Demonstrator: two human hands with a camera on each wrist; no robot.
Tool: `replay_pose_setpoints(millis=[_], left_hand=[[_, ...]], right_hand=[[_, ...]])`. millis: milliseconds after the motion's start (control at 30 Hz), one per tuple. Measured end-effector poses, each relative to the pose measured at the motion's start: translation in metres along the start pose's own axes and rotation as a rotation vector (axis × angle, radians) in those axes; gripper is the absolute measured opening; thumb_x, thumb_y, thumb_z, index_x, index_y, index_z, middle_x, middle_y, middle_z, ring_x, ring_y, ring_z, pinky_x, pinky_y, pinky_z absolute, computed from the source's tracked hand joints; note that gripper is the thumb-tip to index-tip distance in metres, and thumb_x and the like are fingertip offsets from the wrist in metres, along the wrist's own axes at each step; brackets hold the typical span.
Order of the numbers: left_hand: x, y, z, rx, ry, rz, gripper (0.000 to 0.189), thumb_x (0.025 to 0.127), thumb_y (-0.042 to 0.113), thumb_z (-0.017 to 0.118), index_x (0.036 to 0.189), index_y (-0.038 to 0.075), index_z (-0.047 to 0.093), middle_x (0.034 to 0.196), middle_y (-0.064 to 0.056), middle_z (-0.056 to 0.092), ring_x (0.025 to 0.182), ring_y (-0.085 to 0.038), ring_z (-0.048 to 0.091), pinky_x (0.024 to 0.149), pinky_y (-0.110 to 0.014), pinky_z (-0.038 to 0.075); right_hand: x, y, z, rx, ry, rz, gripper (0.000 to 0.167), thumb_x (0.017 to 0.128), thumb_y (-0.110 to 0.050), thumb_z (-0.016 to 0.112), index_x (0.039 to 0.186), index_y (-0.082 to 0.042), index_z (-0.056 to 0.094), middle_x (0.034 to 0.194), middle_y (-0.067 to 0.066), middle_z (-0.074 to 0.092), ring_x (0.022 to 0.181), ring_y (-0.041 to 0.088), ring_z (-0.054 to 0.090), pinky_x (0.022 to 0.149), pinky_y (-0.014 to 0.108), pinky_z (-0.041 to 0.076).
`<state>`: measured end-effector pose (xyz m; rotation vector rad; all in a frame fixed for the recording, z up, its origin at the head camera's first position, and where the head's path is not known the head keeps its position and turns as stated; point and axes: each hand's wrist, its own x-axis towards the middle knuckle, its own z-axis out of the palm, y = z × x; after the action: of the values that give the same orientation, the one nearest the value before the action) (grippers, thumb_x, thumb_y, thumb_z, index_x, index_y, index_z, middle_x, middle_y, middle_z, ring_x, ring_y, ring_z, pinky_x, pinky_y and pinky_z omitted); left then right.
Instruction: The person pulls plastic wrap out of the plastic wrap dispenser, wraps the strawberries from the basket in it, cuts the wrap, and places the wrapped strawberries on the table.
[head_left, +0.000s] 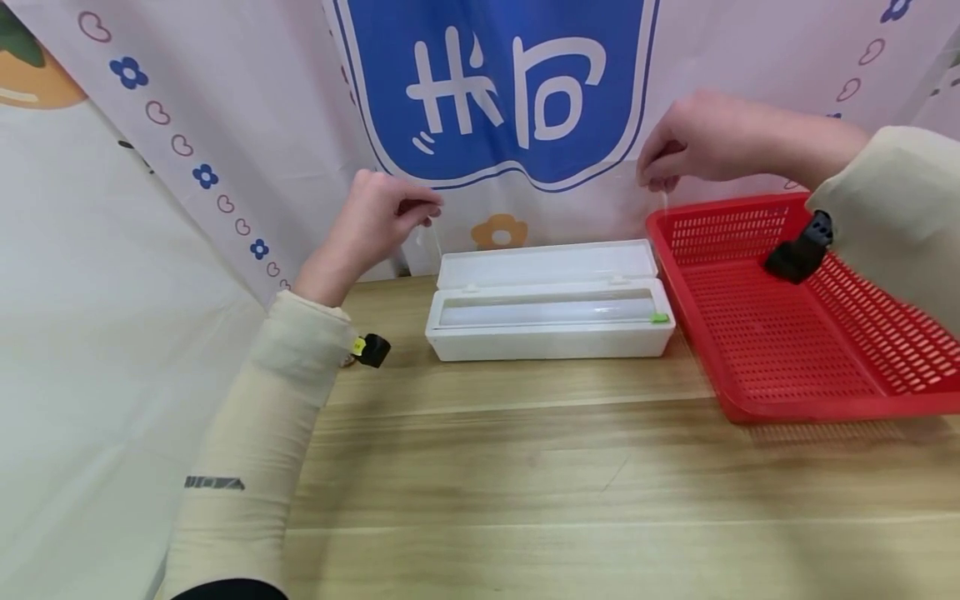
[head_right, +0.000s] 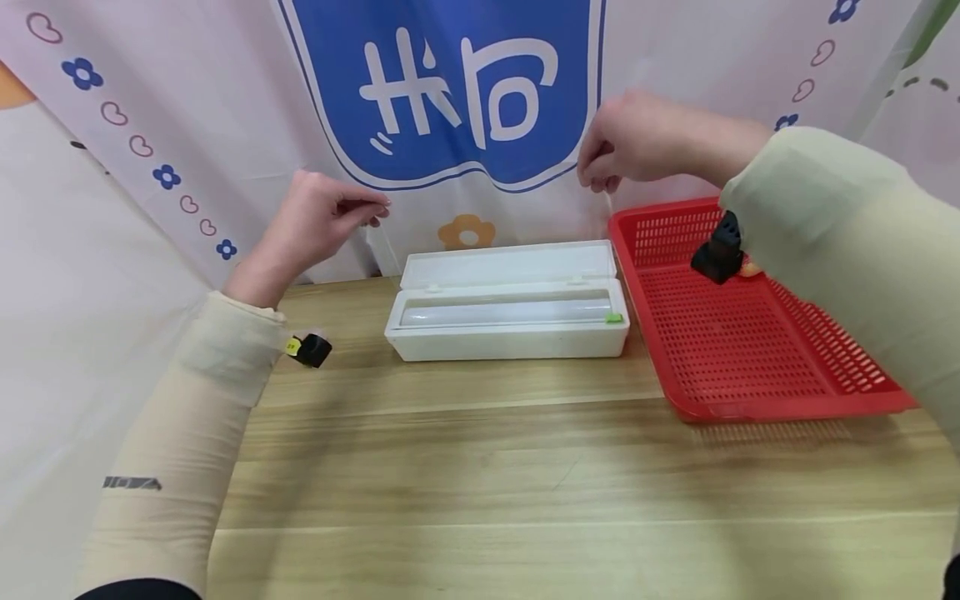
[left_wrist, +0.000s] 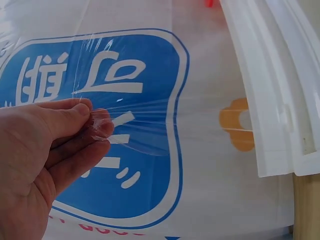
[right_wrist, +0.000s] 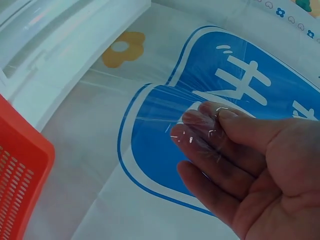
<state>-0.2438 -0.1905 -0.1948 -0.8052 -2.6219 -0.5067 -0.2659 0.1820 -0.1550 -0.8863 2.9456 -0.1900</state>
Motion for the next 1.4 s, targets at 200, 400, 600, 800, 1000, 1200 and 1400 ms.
replay_pose_setpoints(millis=[200,400,600,800,1000,1200,1400], left_hand=[[0.003,0.007,-0.013,0.001,0.026,-0.034,0.018,0.095,0.007,0.063,0.108,0.003,0.076,0.1,-0.015,0.077,0.084,-0.025,0.074,0.079,-0.036,0.061],[0.005,0.018,-0.024,0.015,0.073,-0.038,0.019,0.096,0.009,0.061,0.108,0.004,0.076,0.101,-0.014,0.077,0.086,-0.023,0.073,0.081,-0.037,0.061],[0.005,0.028,-0.035,0.014,0.125,-0.03,0.02,0.096,0.009,0.062,0.11,0.005,0.076,0.106,-0.014,0.076,0.091,-0.024,0.074,0.084,-0.037,0.06],[0.006,0.038,-0.045,0.019,0.162,-0.023,0.02,0.097,0.012,0.061,0.109,0.006,0.076,0.107,-0.014,0.076,0.093,-0.025,0.074,0.086,-0.037,0.06],[0.007,0.046,-0.053,0.075,0.211,-0.012,0.022,0.098,0.015,0.06,0.107,0.004,0.076,0.105,-0.012,0.076,0.092,-0.02,0.074,0.085,-0.033,0.06],[0.005,0.056,-0.063,0.082,0.236,-0.028,0.024,0.098,0.017,0.059,0.11,0.005,0.075,0.109,-0.012,0.075,0.098,-0.019,0.073,0.089,-0.03,0.058],[-0.003,0.068,-0.075,0.083,0.249,-0.031,0.024,0.098,0.02,0.059,0.111,0.008,0.076,0.11,-0.009,0.076,0.099,-0.018,0.073,0.089,-0.023,0.057]], right_hand=[[-0.004,-0.002,-0.01,-0.018,0.092,-0.001,0.022,0.097,-0.007,0.059,0.115,-0.001,0.071,0.103,0.021,0.073,0.09,0.03,0.07,0.091,0.049,0.058],[-0.009,-0.003,-0.017,-0.034,0.186,0.008,0.024,0.098,-0.008,0.057,0.115,0.001,0.071,0.105,0.025,0.072,0.093,0.035,0.069,0.091,0.052,0.056],[-0.014,-0.002,-0.026,-0.025,0.226,0.023,0.025,0.1,-0.01,0.055,0.118,0.001,0.07,0.107,0.026,0.071,0.096,0.039,0.068,0.093,0.053,0.054],[-0.021,-0.002,-0.035,-0.004,0.23,0.045,0.028,0.102,-0.013,0.051,0.122,-0.002,0.068,0.114,0.027,0.068,0.102,0.042,0.064,0.096,0.058,0.052],[-0.024,-0.003,-0.04,0.037,0.232,0.094,0.033,0.104,-0.018,0.046,0.128,-0.003,0.063,0.121,0.026,0.065,0.108,0.04,0.061,0.098,0.058,0.05],[-0.027,0.0,-0.046,0.037,0.286,0.07,0.032,0.103,-0.019,0.048,0.126,-0.004,0.065,0.118,0.023,0.066,0.103,0.031,0.063,0.086,0.014,0.052],[-0.032,0.008,-0.051,0.064,0.357,0.014,0.027,0.102,-0.017,0.051,0.12,-0.009,0.069,0.114,0.016,0.067,0.083,0.002,0.054,0.071,-0.007,0.037]])
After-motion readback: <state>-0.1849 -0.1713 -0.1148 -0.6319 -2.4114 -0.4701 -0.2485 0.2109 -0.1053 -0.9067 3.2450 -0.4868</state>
